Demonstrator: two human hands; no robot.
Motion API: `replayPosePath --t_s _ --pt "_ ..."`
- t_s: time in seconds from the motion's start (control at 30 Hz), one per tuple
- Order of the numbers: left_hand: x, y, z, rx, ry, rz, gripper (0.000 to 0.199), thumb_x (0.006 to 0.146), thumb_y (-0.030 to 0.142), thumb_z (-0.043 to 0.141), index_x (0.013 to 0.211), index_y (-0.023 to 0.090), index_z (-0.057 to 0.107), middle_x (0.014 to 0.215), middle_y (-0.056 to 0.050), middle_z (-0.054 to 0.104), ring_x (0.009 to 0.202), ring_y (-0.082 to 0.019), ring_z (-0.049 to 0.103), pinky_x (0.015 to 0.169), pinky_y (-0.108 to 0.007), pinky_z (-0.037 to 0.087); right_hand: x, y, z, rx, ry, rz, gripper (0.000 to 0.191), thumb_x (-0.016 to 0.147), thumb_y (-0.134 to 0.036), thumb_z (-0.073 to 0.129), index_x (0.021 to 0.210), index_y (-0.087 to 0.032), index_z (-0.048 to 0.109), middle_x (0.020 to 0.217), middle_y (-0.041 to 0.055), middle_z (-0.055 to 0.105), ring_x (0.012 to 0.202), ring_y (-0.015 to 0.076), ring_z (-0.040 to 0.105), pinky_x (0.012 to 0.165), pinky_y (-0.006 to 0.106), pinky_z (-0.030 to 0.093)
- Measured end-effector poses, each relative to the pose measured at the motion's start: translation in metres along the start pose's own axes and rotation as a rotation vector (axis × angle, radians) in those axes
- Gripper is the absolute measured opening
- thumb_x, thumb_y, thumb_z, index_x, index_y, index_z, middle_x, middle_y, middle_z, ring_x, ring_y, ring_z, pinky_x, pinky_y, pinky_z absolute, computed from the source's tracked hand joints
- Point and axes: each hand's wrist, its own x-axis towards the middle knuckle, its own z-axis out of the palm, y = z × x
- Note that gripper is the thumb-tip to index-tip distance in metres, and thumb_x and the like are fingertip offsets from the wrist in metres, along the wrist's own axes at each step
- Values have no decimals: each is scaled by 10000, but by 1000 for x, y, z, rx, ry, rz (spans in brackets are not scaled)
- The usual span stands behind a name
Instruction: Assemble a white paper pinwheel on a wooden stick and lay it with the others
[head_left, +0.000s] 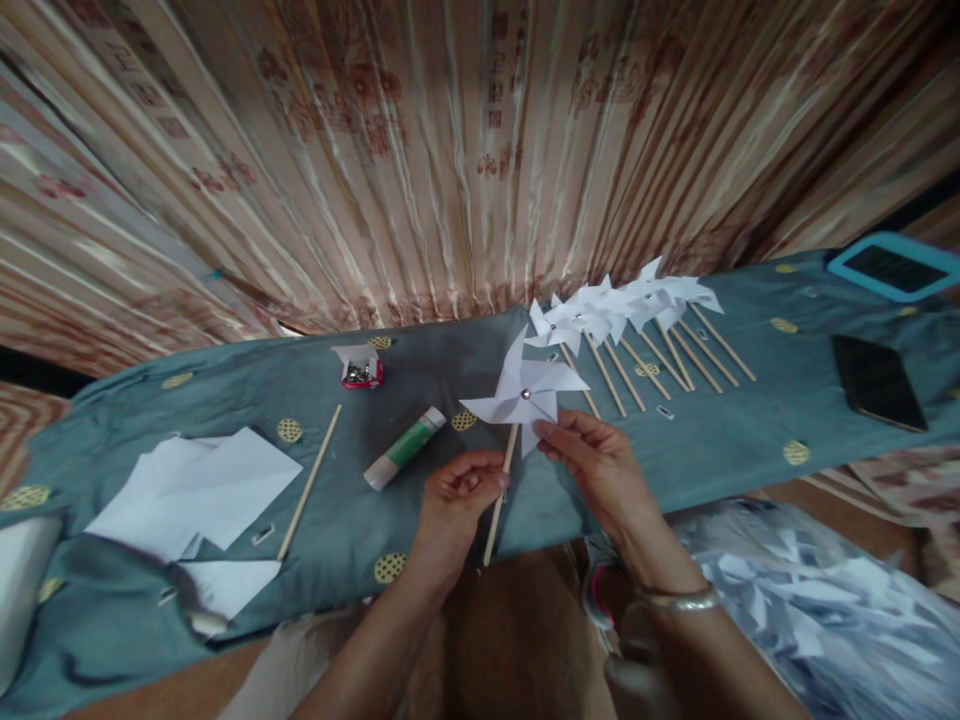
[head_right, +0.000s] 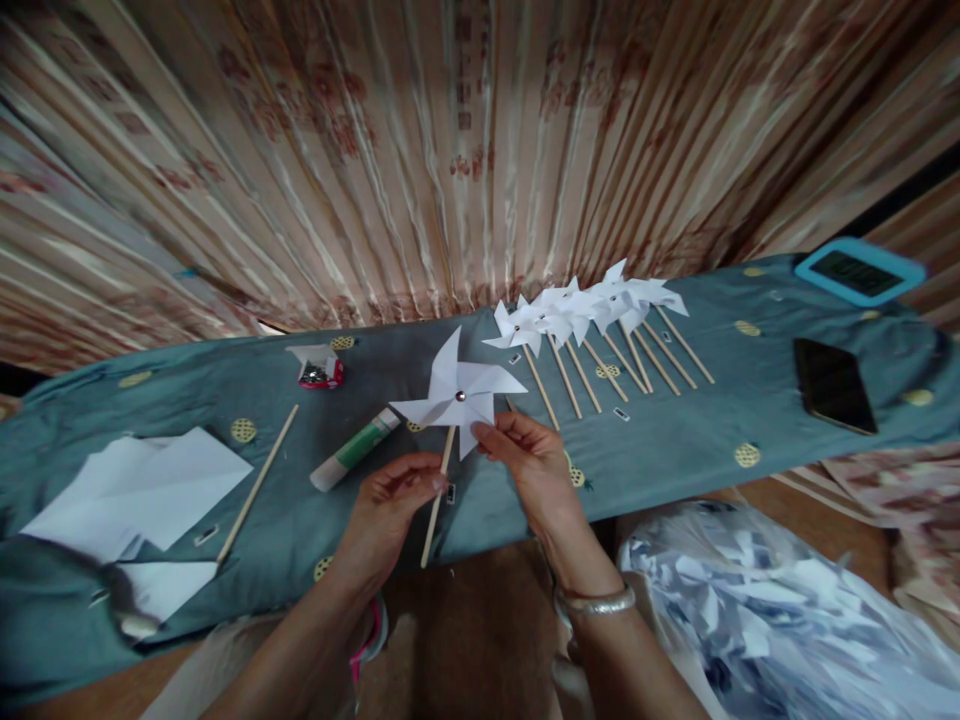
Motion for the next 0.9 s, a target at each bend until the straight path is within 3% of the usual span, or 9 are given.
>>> replayPosePath --t_s 0.9 --pt "0 0 -2 14 -1 15 234 518 251 785 723 162 717 615 -10 666 592 -111 562 616 -233 444 -2 4 3 -25 -37 -17 215 549 -354 823 595 -199 681 566 -20 595 547 105 498 545 241 366"
